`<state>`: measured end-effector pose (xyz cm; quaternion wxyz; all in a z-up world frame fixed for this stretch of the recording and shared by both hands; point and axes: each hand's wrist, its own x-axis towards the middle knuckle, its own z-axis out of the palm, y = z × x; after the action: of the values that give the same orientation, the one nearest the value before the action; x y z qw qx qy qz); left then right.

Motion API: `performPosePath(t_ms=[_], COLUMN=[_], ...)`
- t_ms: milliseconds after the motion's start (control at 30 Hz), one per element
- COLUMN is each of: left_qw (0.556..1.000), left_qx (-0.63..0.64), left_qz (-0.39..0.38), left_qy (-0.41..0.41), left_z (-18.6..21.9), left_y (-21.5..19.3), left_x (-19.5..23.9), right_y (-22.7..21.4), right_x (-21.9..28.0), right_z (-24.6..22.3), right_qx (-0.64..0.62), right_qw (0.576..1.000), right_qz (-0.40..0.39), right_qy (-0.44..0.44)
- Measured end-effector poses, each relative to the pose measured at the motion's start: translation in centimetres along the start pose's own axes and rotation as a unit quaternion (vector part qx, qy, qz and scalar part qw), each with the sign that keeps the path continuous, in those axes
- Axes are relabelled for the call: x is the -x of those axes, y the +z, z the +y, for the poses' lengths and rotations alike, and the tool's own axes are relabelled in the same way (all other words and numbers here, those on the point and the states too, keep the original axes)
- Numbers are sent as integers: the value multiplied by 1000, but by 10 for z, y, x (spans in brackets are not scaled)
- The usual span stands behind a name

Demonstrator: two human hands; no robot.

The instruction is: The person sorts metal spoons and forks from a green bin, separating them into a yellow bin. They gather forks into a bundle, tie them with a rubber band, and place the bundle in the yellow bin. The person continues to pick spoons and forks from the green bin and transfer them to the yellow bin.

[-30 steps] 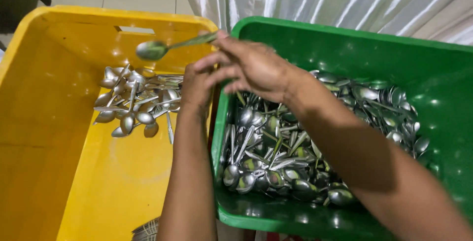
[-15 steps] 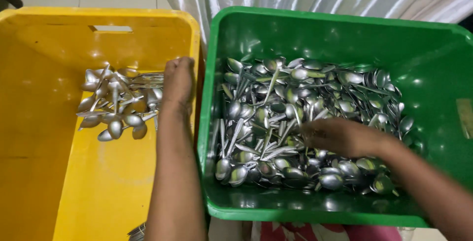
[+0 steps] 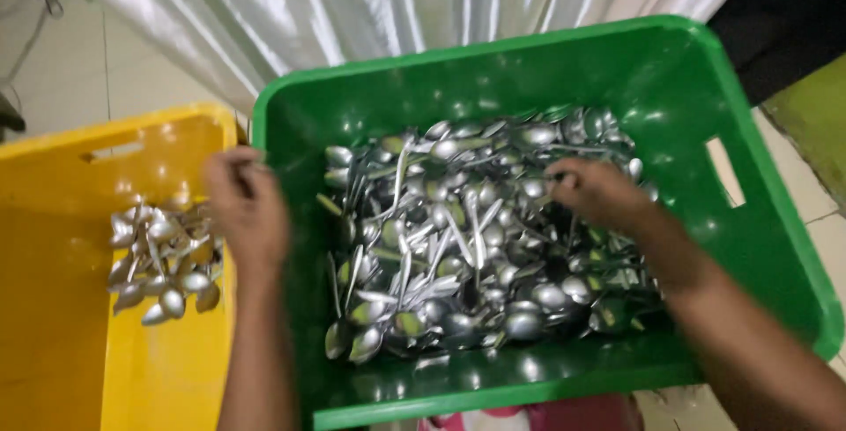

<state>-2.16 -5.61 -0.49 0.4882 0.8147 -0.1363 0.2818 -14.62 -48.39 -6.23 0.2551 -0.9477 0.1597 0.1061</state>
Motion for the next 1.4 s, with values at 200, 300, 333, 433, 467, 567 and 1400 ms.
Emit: performPosePath(t_ms=[200, 300, 333, 433, 467, 567, 1400], left_qw=[800, 698, 699, 667, 684, 698, 879], left_qx=[-281, -381, -384, -430, -411, -408, 213], left_qz=[-503, -580, -579, -586, -575, -569, -293], left_qy=[-166, -177, -169, -166, -178, -151, -311], left_z=[78, 91, 90, 62, 36, 7, 91], left_y=[115, 159, 172, 207, 216, 211, 171], left_x=[43, 76, 79, 102, 112, 120, 44], right_y=[13, 20, 17, 12, 8, -6, -17], right_x=[-16, -32, -35, -34, -32, -19, -2], right_z=[22, 42, 40, 40, 38, 27, -34], right_qx=[-54, -100, -105, -121, -115, -136, -492], right_qw=[996, 993, 993, 993, 993, 991, 858], right_qz=[-71, -55, -48, -10, -5, 1, -125], right_qy=[23, 9, 10, 7, 9, 0, -71])
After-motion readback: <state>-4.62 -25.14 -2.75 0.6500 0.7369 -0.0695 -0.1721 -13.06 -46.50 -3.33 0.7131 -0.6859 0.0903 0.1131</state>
